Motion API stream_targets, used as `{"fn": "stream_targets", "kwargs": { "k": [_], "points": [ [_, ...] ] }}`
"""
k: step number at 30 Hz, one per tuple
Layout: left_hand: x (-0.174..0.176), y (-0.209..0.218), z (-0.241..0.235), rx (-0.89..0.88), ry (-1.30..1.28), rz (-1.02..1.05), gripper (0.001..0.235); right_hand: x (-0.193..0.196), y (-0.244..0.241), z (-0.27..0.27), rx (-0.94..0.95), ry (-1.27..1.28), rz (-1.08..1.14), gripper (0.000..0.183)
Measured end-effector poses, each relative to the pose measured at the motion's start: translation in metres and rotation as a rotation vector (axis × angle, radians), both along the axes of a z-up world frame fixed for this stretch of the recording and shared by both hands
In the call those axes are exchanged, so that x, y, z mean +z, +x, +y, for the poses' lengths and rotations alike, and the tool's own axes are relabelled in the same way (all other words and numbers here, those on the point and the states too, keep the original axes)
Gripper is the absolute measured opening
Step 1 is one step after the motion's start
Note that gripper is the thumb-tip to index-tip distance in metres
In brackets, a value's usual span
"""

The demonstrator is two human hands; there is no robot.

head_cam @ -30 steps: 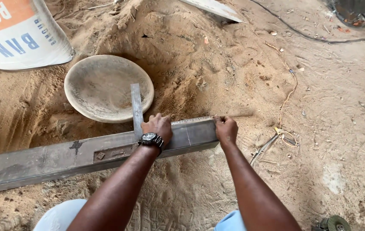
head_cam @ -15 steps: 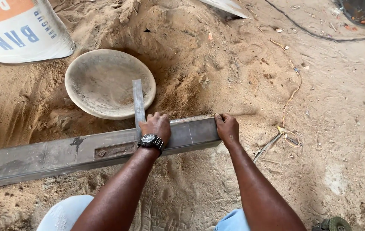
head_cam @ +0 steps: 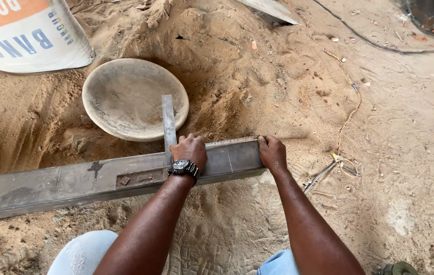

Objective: The person sits on the ground and uses a tape measure and a square to mark a metal beam with a white marker. They measure and mark multiple points along the beam's length, then draw intersecting lines to form a cross pattern at the end of the beam.

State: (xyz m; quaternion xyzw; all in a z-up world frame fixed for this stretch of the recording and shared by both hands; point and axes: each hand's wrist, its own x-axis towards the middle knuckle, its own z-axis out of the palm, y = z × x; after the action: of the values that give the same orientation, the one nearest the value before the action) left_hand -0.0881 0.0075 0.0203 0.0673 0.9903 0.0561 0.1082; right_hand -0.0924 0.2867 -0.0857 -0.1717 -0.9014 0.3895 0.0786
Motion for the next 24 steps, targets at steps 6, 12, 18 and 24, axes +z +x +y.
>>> {"fn": "stream_targets", "kwargs": {
  "k": [6, 12, 18, 24],
  "points": [
    [-0.004, 0.004, 0.001, -0.004, -0.003, 0.056, 0.026, 0.065, 0.020, -0.006, 0.094, 0.059, 0.159, 0.046],
    [-0.004, 0.008, 0.004, 0.005, -0.030, 0.080, 0.027, 0.078, 0.021, -0.028, 0.201, 0.006, -0.128, 0.021],
    [-0.011, 0.008, 0.004, 0.006, -0.044, 0.107, 0.026, 0.055, 0.020, -0.029, 0.134, 0.075, -0.031, 0.017],
    [-0.009, 0.009, 0.004, -0.006, -0.051, 0.078, 0.033, 0.050, 0.018, -0.026, 0.140, 0.124, -0.040, 0.019]
  ]
}}
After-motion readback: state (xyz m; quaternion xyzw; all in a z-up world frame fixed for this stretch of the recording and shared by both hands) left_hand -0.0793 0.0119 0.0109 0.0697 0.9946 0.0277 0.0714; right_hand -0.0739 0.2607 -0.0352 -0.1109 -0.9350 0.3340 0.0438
